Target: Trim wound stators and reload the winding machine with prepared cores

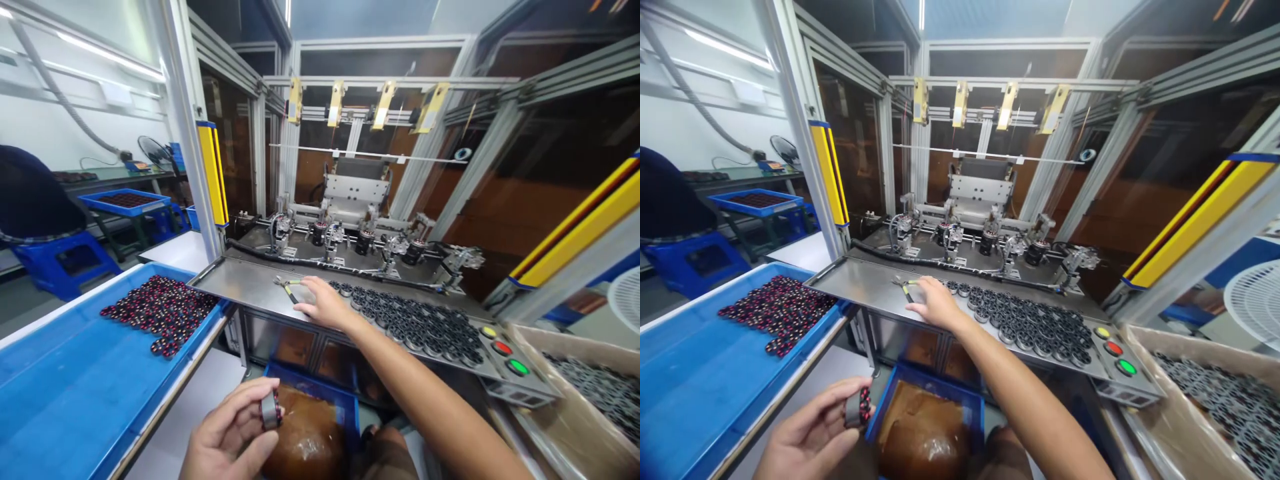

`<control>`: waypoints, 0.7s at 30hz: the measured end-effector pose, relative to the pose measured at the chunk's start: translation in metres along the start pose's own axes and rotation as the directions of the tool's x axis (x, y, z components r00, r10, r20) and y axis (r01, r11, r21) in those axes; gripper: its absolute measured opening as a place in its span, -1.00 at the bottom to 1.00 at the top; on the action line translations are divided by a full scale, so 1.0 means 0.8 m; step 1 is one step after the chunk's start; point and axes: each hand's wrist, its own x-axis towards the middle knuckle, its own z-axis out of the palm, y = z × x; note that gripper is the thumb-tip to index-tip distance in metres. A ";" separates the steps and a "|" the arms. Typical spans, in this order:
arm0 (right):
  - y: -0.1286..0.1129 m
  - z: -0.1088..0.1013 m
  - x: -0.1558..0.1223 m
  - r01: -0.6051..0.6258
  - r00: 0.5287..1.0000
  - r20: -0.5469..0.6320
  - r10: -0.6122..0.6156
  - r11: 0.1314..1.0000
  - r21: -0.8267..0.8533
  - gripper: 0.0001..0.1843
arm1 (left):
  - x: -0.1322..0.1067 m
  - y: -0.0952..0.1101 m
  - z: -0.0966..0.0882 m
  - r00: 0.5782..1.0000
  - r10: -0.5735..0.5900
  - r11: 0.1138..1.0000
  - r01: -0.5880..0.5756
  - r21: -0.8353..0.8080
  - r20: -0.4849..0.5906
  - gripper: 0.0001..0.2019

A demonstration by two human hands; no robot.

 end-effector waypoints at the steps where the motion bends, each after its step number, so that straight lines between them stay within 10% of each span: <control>1: 0.007 0.015 0.015 -0.018 1.000 0.009 0.018 1.000 -0.026 -0.47 | 0.002 -0.002 0.000 1.000 -0.007 1.000 0.007 -0.024 -0.009 -0.69; 12: 0.017 0.054 0.026 -0.034 0.998 0.055 0.037 0.998 -0.050 -0.60 | 0.014 0.004 -0.010 0.994 0.036 0.999 -0.039 -0.023 -0.106 -0.84; 21: 0.030 0.022 0.000 -0.108 0.994 0.014 0.113 0.894 0.435 -0.60 | 0.008 0.007 -0.010 0.999 -0.022 1.000 0.022 -0.004 -0.028 -0.89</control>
